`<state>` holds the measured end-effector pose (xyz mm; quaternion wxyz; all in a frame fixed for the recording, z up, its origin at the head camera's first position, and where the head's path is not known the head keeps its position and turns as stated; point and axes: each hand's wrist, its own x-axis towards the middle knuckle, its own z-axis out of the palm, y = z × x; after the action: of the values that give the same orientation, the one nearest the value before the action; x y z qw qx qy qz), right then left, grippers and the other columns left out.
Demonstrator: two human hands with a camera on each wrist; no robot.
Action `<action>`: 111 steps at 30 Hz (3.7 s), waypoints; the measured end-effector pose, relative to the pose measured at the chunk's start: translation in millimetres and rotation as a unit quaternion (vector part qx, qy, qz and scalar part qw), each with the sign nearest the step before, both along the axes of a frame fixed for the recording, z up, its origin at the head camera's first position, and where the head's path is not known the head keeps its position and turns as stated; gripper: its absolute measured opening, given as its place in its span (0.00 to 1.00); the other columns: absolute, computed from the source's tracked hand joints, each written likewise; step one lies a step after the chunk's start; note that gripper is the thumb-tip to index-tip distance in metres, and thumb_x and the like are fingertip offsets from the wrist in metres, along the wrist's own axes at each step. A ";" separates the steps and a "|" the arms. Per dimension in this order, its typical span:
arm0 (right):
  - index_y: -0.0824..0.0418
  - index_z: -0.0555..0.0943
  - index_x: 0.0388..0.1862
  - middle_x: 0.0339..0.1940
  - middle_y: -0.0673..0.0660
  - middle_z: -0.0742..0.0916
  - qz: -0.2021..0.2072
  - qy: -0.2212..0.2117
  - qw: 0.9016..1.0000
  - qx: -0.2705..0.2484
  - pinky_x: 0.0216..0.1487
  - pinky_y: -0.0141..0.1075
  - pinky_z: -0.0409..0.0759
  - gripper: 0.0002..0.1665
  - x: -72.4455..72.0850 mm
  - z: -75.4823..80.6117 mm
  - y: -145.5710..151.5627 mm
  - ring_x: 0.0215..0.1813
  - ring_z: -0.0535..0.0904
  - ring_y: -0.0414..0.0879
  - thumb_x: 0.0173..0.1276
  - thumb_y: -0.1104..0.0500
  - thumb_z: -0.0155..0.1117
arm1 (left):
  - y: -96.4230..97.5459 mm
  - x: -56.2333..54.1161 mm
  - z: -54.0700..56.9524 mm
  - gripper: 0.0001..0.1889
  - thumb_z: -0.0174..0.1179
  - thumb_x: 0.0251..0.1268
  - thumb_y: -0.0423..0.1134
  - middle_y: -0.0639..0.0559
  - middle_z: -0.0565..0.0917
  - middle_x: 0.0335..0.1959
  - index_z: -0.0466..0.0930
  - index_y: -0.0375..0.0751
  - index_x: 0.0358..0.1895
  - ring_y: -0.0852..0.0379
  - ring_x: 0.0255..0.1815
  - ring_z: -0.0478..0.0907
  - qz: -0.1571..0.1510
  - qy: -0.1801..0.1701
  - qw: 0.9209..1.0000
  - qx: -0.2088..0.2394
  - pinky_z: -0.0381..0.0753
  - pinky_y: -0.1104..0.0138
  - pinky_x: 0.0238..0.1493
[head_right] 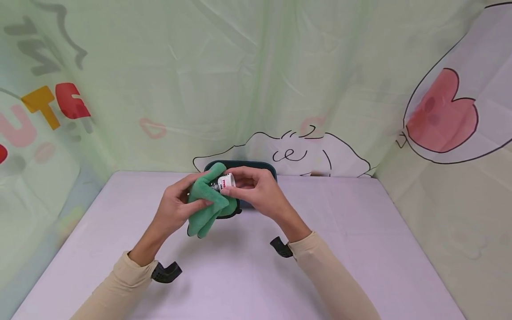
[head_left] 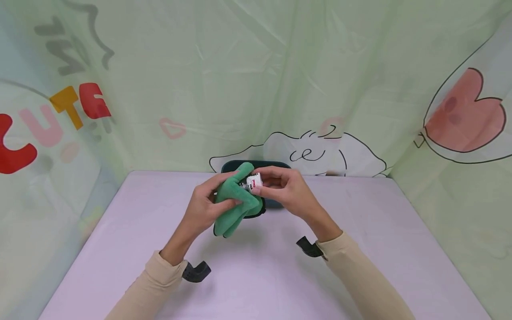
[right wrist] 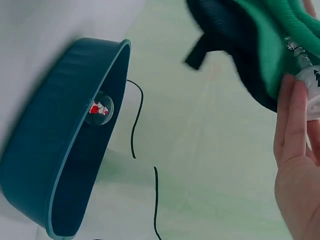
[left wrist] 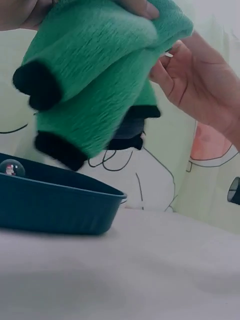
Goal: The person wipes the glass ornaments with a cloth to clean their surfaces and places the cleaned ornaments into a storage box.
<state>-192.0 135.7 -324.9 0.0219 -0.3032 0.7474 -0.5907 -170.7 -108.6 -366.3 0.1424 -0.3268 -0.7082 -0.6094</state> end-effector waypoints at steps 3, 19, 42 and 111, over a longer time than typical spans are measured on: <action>0.62 0.83 0.60 0.52 0.59 0.88 0.020 0.012 1.000 -0.017 0.52 0.40 0.86 0.23 0.7 -0.4 -0.7 0.49 0.87 0.52 0.65 0.66 0.73 | 0.6 0.7 2.3 0.31 0.70 0.60 0.23 0.43 0.83 0.57 0.76 0.40 0.68 0.54 0.50 0.82 0.002 -0.016 1.000 0.011 0.87 0.64 0.45; 0.65 0.83 0.59 0.60 0.58 0.85 0.058 0.242 0.968 -0.008 0.61 0.41 0.81 0.32 -1.7 -4.4 -4.7 0.65 0.80 0.51 0.53 0.72 0.79 | -2.4 3.0 5.7 0.28 0.68 0.62 0.25 0.41 0.83 0.54 0.76 0.34 0.66 0.55 0.51 0.82 0.005 -0.054 0.997 0.051 0.84 0.67 0.49; 0.66 0.81 0.62 0.64 0.60 0.83 0.067 0.359 0.930 0.041 0.66 0.38 0.77 0.32 -9.6 -2.1 -2.1 0.68 0.77 0.53 0.57 0.73 0.77 | 0.0 2.3 3.9 0.25 0.62 0.71 0.35 0.39 0.79 0.55 0.73 0.38 0.69 0.51 0.48 0.86 0.004 -0.174 0.981 0.088 0.86 0.64 0.50; 0.66 0.82 0.61 0.60 0.60 0.83 0.046 0.278 0.959 0.019 0.55 0.38 0.85 0.33 -3.5 -3.9 -0.8 0.61 0.80 0.51 0.55 0.73 0.78 | -0.9 4.6 7.5 0.28 0.69 0.63 0.27 0.42 0.81 0.59 0.76 0.41 0.67 0.48 0.51 0.84 0.014 -0.111 0.993 0.049 0.87 0.62 0.47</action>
<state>-195.5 134.9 -328.7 -0.1543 -0.4890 0.7202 -0.4673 -166.0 -109.5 -358.8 0.0872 -0.2405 -0.6935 -0.6735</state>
